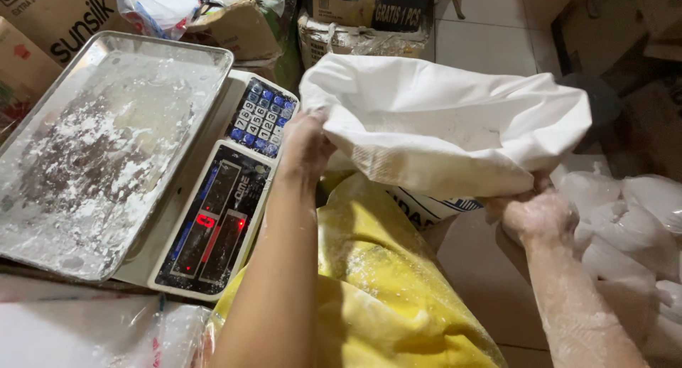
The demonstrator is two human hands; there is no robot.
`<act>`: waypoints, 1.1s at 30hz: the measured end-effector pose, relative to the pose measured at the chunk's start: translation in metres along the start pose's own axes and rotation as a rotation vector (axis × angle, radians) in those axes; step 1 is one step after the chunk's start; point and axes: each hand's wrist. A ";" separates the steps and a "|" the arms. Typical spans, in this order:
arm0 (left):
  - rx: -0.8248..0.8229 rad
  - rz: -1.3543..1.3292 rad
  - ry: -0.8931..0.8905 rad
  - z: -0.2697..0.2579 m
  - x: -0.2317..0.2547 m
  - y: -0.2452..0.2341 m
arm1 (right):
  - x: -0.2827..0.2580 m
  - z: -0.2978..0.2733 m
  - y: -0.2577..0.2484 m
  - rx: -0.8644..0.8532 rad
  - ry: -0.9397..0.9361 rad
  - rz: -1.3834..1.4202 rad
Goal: The person scoops white powder from a large sack into small plastic bags placed on a digital scale. They adjust the amount to reach a target weight, tie the bags, and set them aside. The process is repeated multiple times in a cluttered storage area.
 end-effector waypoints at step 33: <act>-0.174 1.967 0.528 0.124 0.008 0.044 | -0.042 0.098 0.038 0.336 -0.359 -0.828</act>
Point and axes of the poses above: each hand's wrist, its own z-axis towards the middle knuckle, its own y-axis out of the palm, x = y × z, and after that the axes turned 3 degrees about y, right-handed
